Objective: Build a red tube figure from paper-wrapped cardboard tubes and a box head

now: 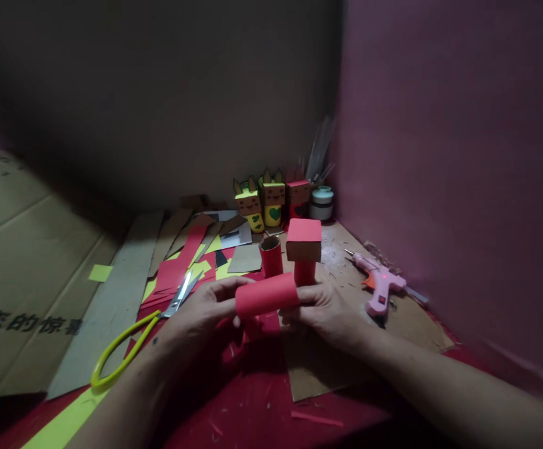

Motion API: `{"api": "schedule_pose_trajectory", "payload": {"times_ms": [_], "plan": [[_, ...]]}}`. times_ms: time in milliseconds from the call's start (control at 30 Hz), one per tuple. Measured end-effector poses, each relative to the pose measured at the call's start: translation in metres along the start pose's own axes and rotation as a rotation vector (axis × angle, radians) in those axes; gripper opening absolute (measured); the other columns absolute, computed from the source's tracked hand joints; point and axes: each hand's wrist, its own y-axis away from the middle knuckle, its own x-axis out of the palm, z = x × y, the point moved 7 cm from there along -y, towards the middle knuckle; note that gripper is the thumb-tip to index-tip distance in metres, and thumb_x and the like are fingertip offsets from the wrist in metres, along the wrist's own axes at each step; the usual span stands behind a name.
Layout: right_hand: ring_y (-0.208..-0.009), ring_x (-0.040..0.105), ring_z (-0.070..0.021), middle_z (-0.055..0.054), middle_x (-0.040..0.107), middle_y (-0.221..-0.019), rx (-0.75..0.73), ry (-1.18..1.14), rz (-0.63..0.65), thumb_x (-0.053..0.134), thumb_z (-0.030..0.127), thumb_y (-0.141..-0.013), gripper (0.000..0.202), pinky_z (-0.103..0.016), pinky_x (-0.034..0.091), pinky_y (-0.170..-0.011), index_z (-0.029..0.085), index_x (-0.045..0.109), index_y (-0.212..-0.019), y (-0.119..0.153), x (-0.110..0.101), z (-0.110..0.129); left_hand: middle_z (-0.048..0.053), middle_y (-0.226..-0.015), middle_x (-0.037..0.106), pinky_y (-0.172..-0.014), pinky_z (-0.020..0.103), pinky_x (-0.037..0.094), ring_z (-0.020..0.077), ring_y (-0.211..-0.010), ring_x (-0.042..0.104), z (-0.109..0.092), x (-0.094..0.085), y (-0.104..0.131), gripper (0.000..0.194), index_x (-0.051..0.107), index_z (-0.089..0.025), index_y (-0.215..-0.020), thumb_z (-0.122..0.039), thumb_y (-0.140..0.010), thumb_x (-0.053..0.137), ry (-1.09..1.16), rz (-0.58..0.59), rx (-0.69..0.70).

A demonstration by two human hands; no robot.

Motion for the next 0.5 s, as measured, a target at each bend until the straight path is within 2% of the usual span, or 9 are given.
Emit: {"api": "schedule_pose_trajectory", "payload": {"times_ms": [67, 167, 233, 367, 500], "plan": [[-0.061, 0.055, -0.0136, 0.002, 0.06, -0.061, -0.061, 0.151, 0.05, 0.069, 0.022, -0.073, 0.009, -0.027, 0.045, -0.06, 0.019, 0.076, -0.071, 0.002, 0.004, 0.007, 0.008, -0.069, 0.072, -0.044, 0.02, 0.044, 0.0134, -0.049, 0.06, 0.008, 0.004, -0.003, 0.027, 0.074, -0.012, -0.095, -0.023, -0.072, 0.079, -0.008, 0.015, -0.036], [-0.07, 0.062, -0.0182, 0.001, 0.063, -0.063, -0.189, 0.36, 0.117, 0.061, 0.014, -0.075, 0.017, -0.031, 0.049, -0.068, 0.02, 0.074, -0.066, 0.006, 0.01, 0.018, 0.014, -0.069, 0.074, -0.049, 0.024, 0.049, 0.0196, -0.055, 0.067, 0.011, 0.01, -0.004, 0.021, 0.076, -0.008, -0.088, -0.023, -0.073, 0.077, 0.019, 0.03, -0.024], [-0.071, 0.063, -0.0183, 0.0, 0.066, -0.068, -0.281, 0.423, 0.109, 0.056, 0.011, -0.076, 0.022, -0.032, 0.051, -0.068, 0.021, 0.075, -0.073, 0.01, 0.011, 0.024, 0.014, -0.067, 0.073, -0.05, 0.027, 0.052, 0.0213, -0.054, 0.068, 0.01, 0.011, -0.004, 0.021, 0.076, -0.009, -0.088, -0.022, -0.073, 0.077, 0.054, 0.025, -0.017], [-0.07, 0.063, -0.017, -0.003, 0.068, -0.079, -0.458, 0.431, -0.086, 0.053, 0.01, -0.078, 0.028, -0.031, 0.051, -0.062, 0.021, 0.071, -0.095, 0.02, 0.001, 0.037, 0.01, -0.068, 0.072, -0.046, 0.028, 0.052, 0.0214, -0.05, 0.066, 0.005, 0.003, -0.003, 0.029, 0.075, -0.011, -0.098, -0.022, -0.071, 0.077, 0.066, -0.047, -0.008], [-0.067, 0.057, -0.0159, -0.001, 0.06, -0.077, -0.599, 0.43, -0.352, 0.056, 0.015, -0.085, 0.014, -0.031, 0.048, -0.061, 0.024, 0.062, -0.093, 0.031, -0.018, 0.049, 0.008, -0.072, 0.072, -0.047, 0.027, 0.051, 0.0199, -0.052, 0.066, 0.001, -0.003, 0.0, 0.037, 0.072, -0.015, -0.11, -0.023, -0.074, 0.074, 0.05, -0.134, 0.015]]}}
